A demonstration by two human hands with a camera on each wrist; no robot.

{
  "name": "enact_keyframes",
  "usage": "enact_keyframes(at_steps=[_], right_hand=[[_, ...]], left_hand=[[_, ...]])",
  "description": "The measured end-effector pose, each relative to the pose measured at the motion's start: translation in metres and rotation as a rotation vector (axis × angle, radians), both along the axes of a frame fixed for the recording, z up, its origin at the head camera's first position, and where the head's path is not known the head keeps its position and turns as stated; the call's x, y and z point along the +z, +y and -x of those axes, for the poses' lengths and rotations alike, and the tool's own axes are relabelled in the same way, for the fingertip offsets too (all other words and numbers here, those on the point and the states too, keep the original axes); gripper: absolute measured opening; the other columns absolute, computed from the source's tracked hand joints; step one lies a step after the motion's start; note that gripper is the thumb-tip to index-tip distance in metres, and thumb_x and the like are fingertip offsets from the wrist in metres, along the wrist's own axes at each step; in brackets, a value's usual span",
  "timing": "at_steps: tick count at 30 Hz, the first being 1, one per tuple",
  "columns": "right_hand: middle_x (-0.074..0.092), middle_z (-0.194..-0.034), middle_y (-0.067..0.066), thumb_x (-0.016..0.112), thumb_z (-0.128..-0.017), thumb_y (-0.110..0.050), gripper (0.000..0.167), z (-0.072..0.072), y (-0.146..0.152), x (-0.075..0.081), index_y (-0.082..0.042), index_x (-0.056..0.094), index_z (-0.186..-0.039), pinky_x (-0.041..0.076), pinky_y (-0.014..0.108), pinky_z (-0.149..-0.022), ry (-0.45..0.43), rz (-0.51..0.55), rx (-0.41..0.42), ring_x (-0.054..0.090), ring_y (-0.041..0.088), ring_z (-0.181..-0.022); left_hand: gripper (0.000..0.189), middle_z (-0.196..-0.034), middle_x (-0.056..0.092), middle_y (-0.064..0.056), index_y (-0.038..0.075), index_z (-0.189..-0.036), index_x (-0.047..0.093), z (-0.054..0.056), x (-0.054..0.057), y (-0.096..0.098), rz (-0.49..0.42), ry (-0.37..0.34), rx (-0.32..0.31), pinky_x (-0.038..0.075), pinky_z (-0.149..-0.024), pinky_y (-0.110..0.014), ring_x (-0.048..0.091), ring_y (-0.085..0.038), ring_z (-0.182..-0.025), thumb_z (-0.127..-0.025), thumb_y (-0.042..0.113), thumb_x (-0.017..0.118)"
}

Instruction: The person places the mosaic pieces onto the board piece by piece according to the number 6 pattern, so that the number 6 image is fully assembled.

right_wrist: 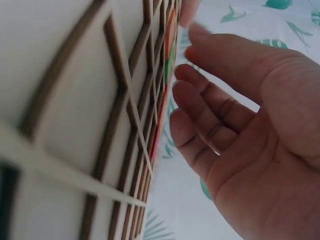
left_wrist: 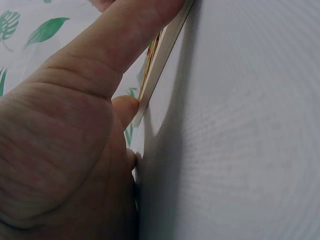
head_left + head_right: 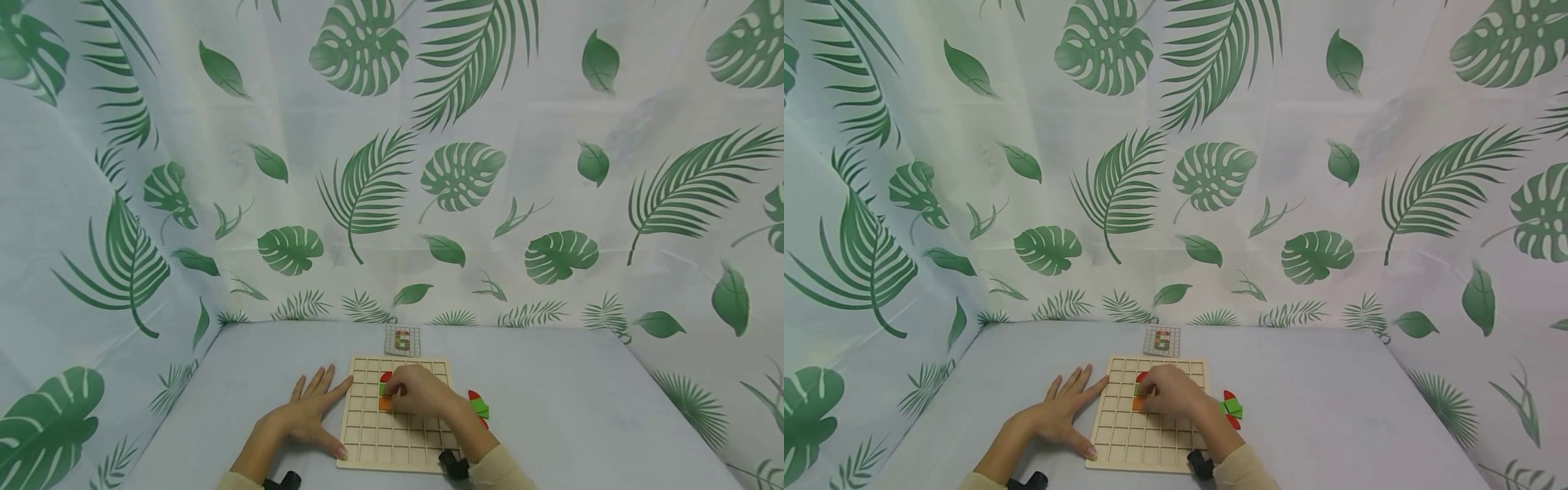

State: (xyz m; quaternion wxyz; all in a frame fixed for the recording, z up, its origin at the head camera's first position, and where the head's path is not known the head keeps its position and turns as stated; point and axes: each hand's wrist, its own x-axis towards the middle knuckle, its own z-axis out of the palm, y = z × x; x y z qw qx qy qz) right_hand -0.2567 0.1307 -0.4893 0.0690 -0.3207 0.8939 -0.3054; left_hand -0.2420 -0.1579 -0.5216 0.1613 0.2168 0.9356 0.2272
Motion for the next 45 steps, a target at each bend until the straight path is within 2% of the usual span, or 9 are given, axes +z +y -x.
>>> enact_keyframes(at_steps=[5, 12, 21, 27, 36, 45], right_hand=[[0.075, -0.102, 0.004, 0.080, -0.092, -0.013, 0.021, 0.000, 0.011, 0.006, -0.006, 0.079, -0.111, 0.053, 0.023, -0.069, 0.017, 0.032, -0.039, 0.059, 0.005, -0.080], [0.076, -0.110, 0.006, 0.080, -0.092, -0.019, 0.028, 0.002, 0.025, 0.014, -0.006, 0.077, -0.118, 0.055, 0.028, -0.074, -0.004, 0.024, -0.091, 0.066, 0.017, -0.093], [0.075, -0.110, 0.008, 0.078, -0.094, -0.014, 0.026, 0.006, 0.044, 0.018, -0.005, 0.076, -0.118, 0.054, 0.028, -0.073, 0.000, 0.038, -0.100, 0.063, 0.020, -0.093], [0.074, -0.105, 0.005, 0.079, -0.093, -0.014, 0.027, 0.003, 0.057, 0.022, -0.005, 0.076, -0.118, 0.052, 0.027, -0.070, -0.005, 0.020, -0.156, 0.059, 0.015, -0.089], [0.074, -0.105, 0.008, 0.079, -0.092, -0.012, 0.027, 0.000, 0.079, 0.028, -0.002, 0.075, -0.117, 0.053, 0.027, -0.072, -0.005, 0.017, -0.170, 0.062, 0.016, -0.089], [0.074, -0.103, 0.005, 0.082, -0.088, -0.010, 0.028, 0.002, 0.106, 0.028, -0.006, 0.077, -0.115, 0.055, 0.030, -0.071, -0.073, -0.010, -0.229, 0.062, 0.016, -0.090]], left_hand=[[0.137, -0.175, -0.001, -0.021, 0.031, -0.166, 0.025, 0.000, -0.001, 0.001, 0.004, -0.003, 0.007, -0.009, -0.126, -0.069, -0.006, -0.041, -0.162, -0.054, 0.075, 0.090], [0.137, -0.175, 0.001, -0.020, 0.031, -0.166, 0.026, -0.001, 0.000, 0.002, 0.007, -0.005, 0.017, -0.008, -0.126, -0.068, -0.005, -0.041, -0.162, -0.053, 0.074, 0.090], [0.137, -0.175, 0.000, -0.020, 0.031, -0.166, 0.024, 0.001, -0.001, 0.000, 0.015, 0.002, 0.007, -0.009, -0.126, -0.069, -0.005, -0.042, -0.162, -0.054, 0.075, 0.089], [0.137, -0.175, 0.001, -0.021, 0.031, -0.166, 0.025, 0.000, -0.001, 0.000, 0.000, 0.008, 0.007, -0.008, -0.126, -0.069, -0.005, -0.042, -0.162, -0.053, 0.075, 0.090], [0.137, -0.175, 0.001, -0.021, 0.031, -0.166, 0.025, -0.001, -0.002, 0.000, -0.007, 0.007, -0.002, -0.008, -0.125, -0.070, -0.004, -0.043, -0.162, -0.054, 0.075, 0.089], [0.138, -0.175, 0.002, -0.021, 0.031, -0.166, 0.026, 0.000, -0.003, 0.001, -0.002, 0.019, 0.003, -0.008, -0.125, -0.070, -0.004, -0.043, -0.162, -0.053, 0.076, 0.089]])
